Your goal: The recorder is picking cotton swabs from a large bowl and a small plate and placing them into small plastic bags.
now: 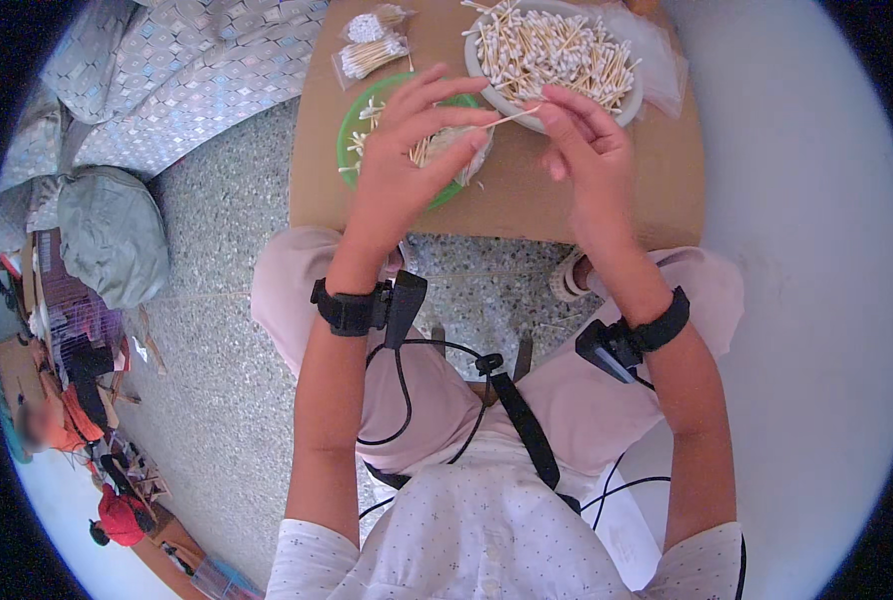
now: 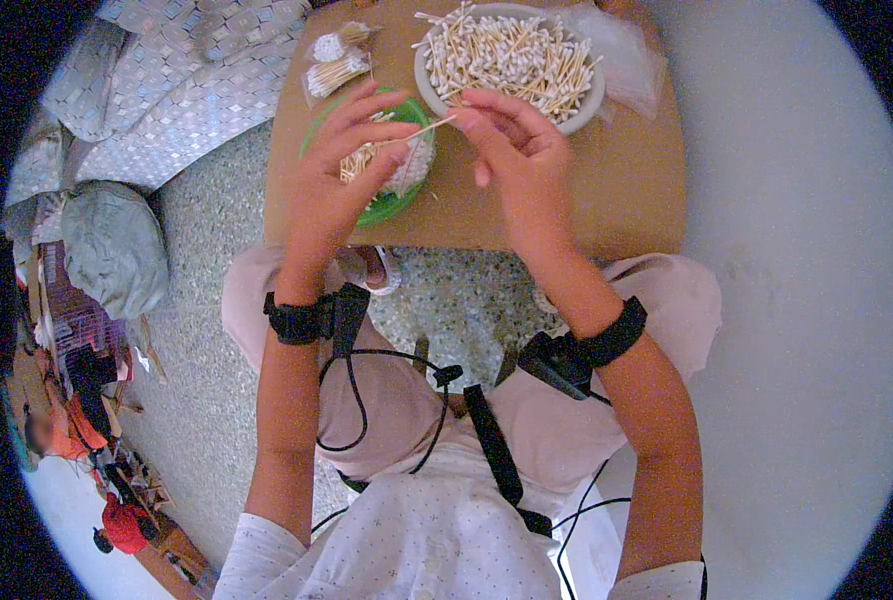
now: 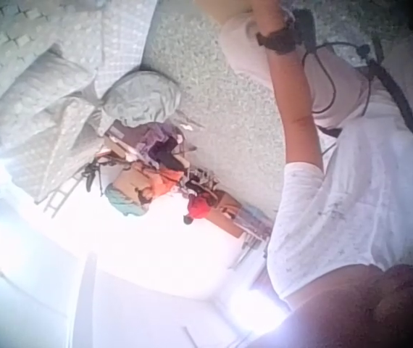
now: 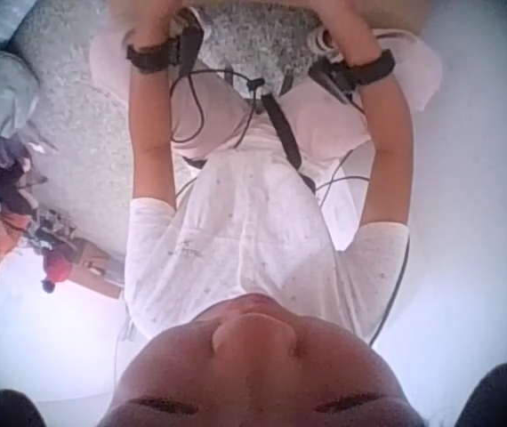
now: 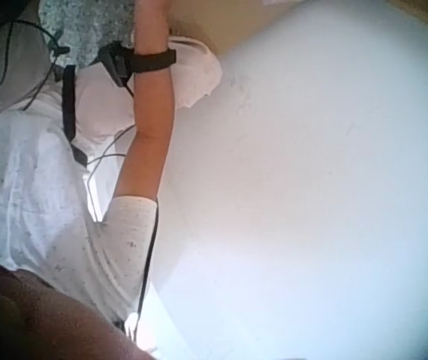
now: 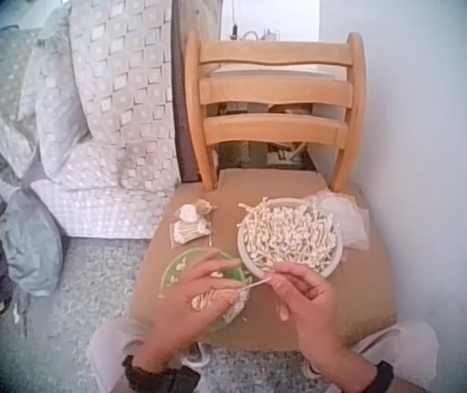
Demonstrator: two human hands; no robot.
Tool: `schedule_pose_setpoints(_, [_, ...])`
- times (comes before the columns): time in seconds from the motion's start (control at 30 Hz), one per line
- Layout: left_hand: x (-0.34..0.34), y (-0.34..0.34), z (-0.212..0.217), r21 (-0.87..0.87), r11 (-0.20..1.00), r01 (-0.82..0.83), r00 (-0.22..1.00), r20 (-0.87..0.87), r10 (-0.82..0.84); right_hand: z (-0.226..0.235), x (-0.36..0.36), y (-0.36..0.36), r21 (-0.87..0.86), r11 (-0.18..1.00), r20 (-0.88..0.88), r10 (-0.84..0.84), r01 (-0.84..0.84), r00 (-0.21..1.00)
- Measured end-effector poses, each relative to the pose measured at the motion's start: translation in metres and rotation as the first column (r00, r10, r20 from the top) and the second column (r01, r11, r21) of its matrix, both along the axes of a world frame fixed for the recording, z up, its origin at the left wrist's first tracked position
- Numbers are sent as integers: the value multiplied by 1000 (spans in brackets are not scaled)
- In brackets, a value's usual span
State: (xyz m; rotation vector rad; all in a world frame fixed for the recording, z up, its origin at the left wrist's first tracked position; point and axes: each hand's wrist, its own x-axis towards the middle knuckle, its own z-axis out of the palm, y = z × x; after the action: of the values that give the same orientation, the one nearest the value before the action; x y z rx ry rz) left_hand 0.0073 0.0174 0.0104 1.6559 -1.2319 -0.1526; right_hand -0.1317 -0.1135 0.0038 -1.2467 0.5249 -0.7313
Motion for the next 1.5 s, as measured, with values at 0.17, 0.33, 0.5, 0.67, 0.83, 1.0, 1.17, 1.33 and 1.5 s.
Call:
schedule_pose_setpoints(0.17, [-1, 5, -1, 225, 962, 156, 988, -46, -149, 8, -3, -7, -214, 967, -62, -156, 139, 986])
schedule_pose_setpoints(0.33, [2, 12, -4, 281, 950, 136, 988, 38, -152, 14, -7, 0, -655, 755, -215, -224, 29, 951])
schedule_pose_setpoints(0.5, [5, 12, -5, 275, 952, 133, 944, 258, -206, -4, -3, 9, -829, 559, -126, -179, -4, 976])
schedule_pose_setpoints(0.67, [0, 13, -7, 309, 945, 111, 970, 172, -170, -9, 1, 18, -703, 711, -209, -167, -29, 964])
schedule_pose_setpoints(0.83, [0, 12, -10, 284, 949, 135, 969, 162, -187, -18, 2, 16, -759, 651, -163, -192, 2, 968])
schedule_pose_setpoints(1.0, [0, 13, -11, 281, 952, 118, 968, 182, -173, -21, 2, 17, -841, 540, -142, -163, -32, 976])
schedule_pose_setpoints(1.17, [0, 11, -10, 263, 957, 121, 968, 184, -173, -24, 4, 16, -845, 529, -176, -139, -77, 975])
schedule_pose_setpoints(1.33, [2, 12, -13, 268, 957, 115, 971, 174, -165, -27, 9, 17, -858, 499, -184, -77, -122, 980])
schedule_pose_setpoints(1.5, [3, 13, -12, 280, 954, 110, 979, 135, -152, -24, 6, 22, -845, 465, -324, -54, -264, 944])
